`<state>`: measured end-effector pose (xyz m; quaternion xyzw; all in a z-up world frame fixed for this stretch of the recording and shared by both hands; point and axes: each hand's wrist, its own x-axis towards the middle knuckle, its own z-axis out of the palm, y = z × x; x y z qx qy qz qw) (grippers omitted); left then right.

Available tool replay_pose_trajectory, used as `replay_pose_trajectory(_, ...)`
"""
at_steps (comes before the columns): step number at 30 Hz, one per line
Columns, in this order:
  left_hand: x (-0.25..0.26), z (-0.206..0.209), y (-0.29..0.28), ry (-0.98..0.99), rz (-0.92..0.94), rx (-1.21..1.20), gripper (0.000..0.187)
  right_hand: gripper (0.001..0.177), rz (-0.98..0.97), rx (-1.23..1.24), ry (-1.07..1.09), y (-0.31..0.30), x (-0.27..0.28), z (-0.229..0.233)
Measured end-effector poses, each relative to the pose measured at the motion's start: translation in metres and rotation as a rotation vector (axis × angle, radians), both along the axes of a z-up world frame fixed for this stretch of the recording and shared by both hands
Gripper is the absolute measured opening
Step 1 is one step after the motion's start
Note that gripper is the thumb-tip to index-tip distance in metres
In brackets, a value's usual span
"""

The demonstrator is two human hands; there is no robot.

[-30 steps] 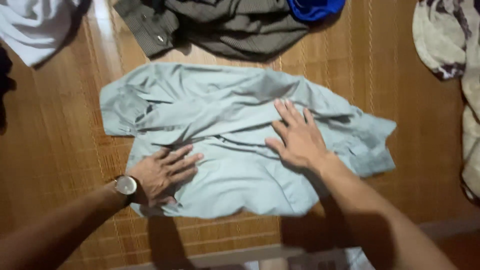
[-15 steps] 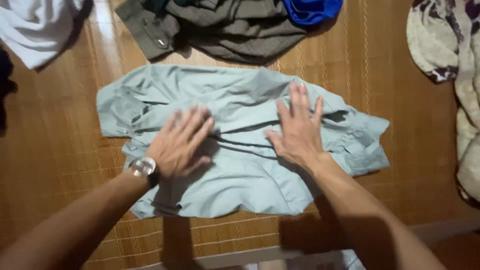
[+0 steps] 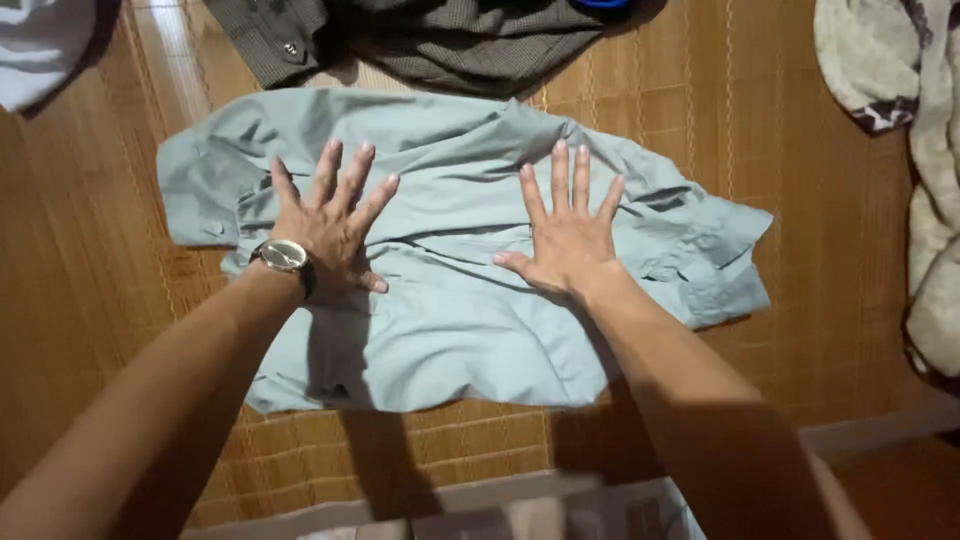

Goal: Folding various articles of clothing on a flat surface.

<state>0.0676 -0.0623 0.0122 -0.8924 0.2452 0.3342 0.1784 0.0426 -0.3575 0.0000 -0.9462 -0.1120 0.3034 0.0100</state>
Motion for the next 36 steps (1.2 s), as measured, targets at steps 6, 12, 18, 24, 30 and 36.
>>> replay_pose_trajectory(6,0.041,-0.035,0.019,-0.064,0.124,-0.105,0.138,0.119,0.017,-0.019,-0.029,0.006,0.049,0.001)
replay_pose_trajectory(12,0.019,-0.041,0.017,-0.335,0.021,-0.777,0.127,0.113,0.053,0.233,-0.428,0.016,0.029,-0.007)
replay_pose_trajectory(18,-0.031,-0.056,0.041,-0.292,0.088,-0.518,0.104,0.103,0.089,0.154,-0.246,0.005,0.009,-0.03)
replay_pose_trajectory(24,-0.043,-0.034,0.046,-0.322,0.05,-0.825,0.102,0.097,0.12,0.348,-0.399,-0.055,-0.012,-0.014)
replay_pose_trajectory(30,-0.061,-0.051,0.077,-0.261,-0.051,-0.584,0.106,0.101,0.066,-0.01,-0.416,-0.167,-0.036,-0.03)
replay_pose_trajectory(36,-0.062,-0.038,0.076,-0.235,-0.063,-0.618,0.101,0.102,-0.044,0.051,-0.391,-0.159,-0.044,-0.014)
